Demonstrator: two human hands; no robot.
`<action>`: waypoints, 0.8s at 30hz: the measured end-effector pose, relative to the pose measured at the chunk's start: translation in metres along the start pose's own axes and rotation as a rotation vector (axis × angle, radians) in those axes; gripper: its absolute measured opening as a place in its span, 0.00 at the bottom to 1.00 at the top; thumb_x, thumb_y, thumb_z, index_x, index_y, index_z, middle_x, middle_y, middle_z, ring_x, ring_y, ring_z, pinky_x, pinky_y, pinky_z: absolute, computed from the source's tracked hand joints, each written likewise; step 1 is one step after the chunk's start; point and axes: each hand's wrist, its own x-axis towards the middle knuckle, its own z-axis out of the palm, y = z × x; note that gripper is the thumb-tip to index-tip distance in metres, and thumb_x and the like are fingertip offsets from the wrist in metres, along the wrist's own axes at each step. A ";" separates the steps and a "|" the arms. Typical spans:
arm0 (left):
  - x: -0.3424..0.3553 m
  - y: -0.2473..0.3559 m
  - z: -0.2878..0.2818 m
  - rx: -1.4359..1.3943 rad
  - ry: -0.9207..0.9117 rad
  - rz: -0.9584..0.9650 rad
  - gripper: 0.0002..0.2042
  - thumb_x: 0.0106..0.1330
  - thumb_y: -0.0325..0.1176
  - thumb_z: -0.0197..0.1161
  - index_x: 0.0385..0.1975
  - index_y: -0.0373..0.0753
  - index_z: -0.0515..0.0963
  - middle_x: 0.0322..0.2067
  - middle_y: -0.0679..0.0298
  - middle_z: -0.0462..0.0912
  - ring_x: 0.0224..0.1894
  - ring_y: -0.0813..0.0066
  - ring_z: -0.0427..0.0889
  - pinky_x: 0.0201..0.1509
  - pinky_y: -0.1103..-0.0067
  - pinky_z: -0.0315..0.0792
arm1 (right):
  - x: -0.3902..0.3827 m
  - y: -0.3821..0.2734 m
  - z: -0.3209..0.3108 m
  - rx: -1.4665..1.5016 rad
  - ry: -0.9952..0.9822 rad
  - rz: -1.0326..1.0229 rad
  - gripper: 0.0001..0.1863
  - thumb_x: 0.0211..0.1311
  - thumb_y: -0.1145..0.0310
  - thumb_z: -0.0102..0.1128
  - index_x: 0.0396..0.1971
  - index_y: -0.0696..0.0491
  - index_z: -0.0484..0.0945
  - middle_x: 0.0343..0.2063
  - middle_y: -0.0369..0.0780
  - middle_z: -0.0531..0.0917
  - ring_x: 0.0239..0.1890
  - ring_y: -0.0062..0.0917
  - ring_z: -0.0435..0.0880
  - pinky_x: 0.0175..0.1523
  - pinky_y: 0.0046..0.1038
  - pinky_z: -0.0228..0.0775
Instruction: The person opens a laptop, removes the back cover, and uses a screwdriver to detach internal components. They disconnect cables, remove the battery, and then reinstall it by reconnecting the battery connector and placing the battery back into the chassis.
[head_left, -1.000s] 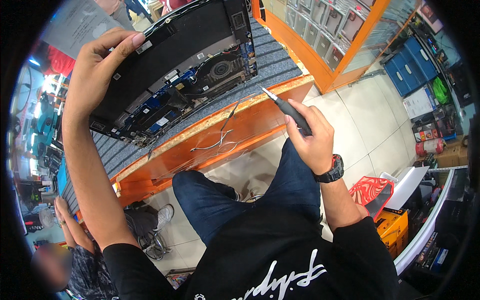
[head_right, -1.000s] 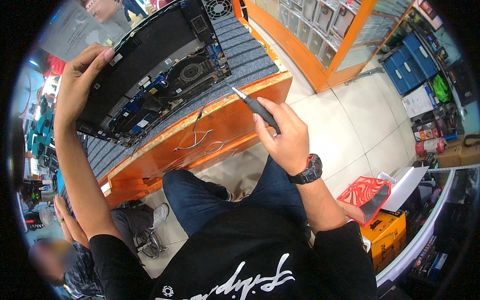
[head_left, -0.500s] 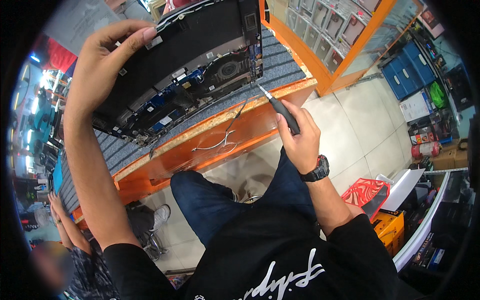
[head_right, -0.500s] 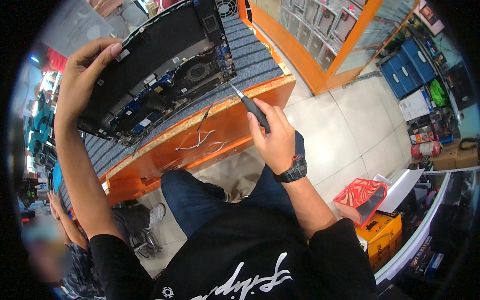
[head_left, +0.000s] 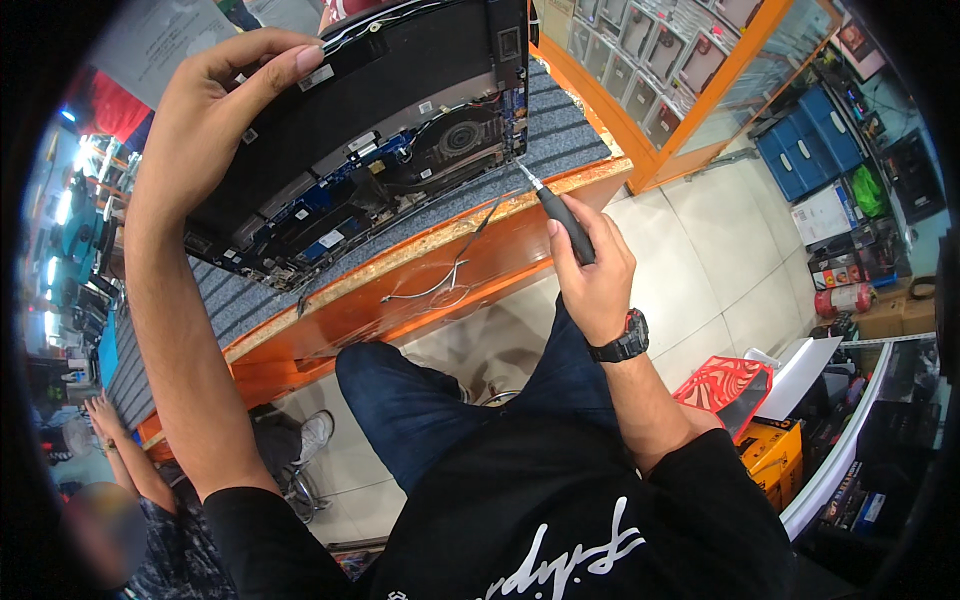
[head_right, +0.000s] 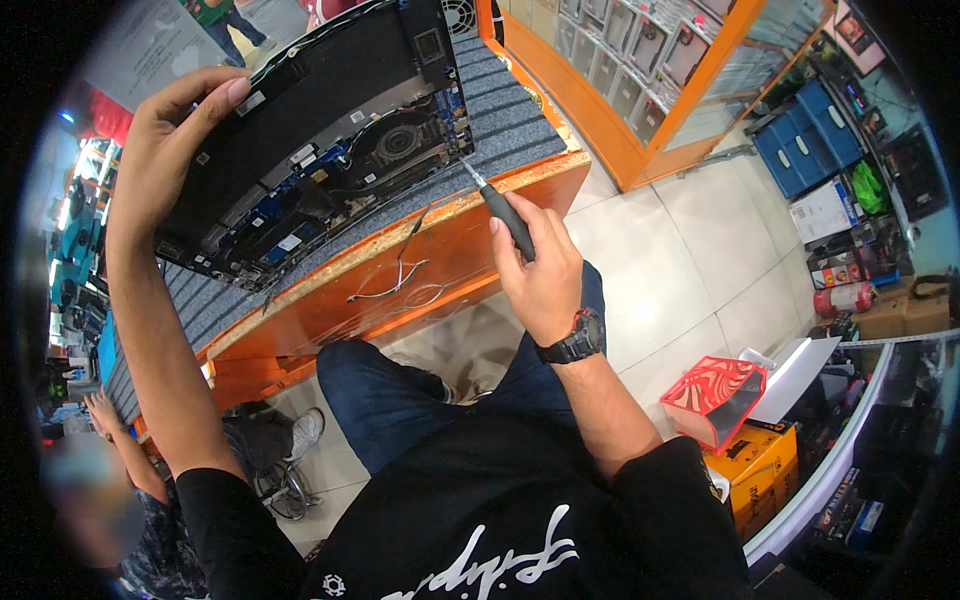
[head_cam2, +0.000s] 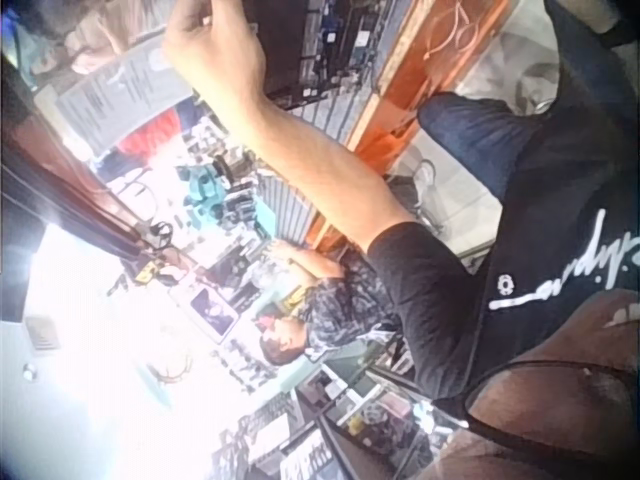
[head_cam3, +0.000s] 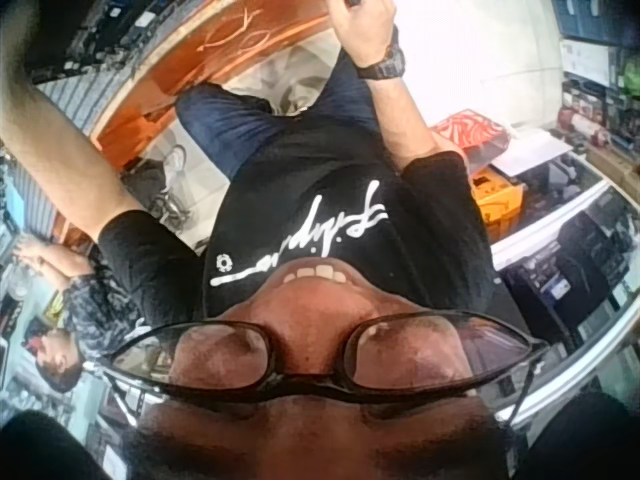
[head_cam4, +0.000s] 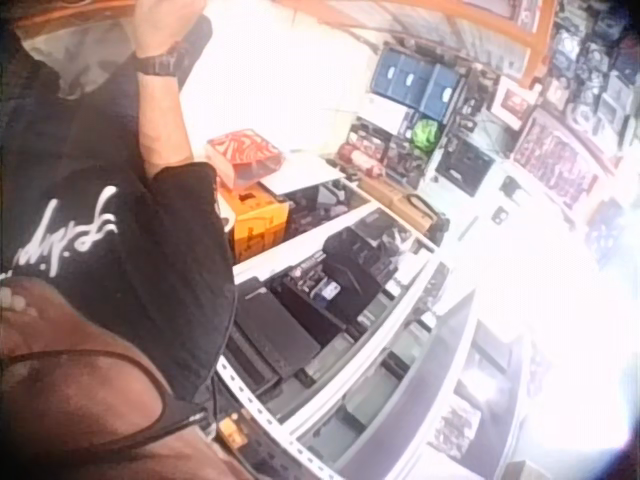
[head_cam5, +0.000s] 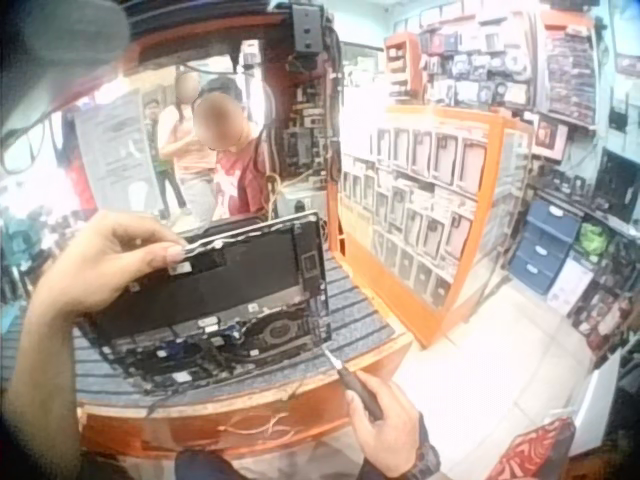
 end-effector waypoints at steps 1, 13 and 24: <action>0.000 -0.001 0.000 0.001 -0.005 0.000 0.18 0.72 0.47 0.65 0.47 0.38 0.86 0.32 0.67 0.86 0.33 0.82 0.84 0.38 0.84 0.78 | 0.000 -0.001 0.000 -0.003 -0.002 0.007 0.15 0.65 0.73 0.67 0.51 0.58 0.80 0.31 0.43 0.82 0.27 0.29 0.81 0.33 0.28 0.73; -0.001 0.002 -0.001 0.000 -0.032 -0.042 0.16 0.73 0.43 0.64 0.48 0.37 0.85 0.34 0.68 0.85 0.36 0.85 0.82 0.42 0.85 0.74 | 0.001 -0.009 0.003 -0.047 -0.001 0.031 0.14 0.65 0.72 0.67 0.49 0.59 0.80 0.34 0.45 0.83 0.32 0.33 0.85 0.37 0.29 0.76; 0.000 0.000 -0.001 0.002 -0.044 0.012 0.16 0.73 0.44 0.64 0.48 0.37 0.85 0.34 0.68 0.85 0.36 0.86 0.82 0.40 0.86 0.76 | 0.007 -0.028 -0.008 -0.138 -0.089 0.241 0.13 0.66 0.68 0.68 0.44 0.57 0.77 0.25 0.43 0.85 0.27 0.34 0.87 0.34 0.31 0.79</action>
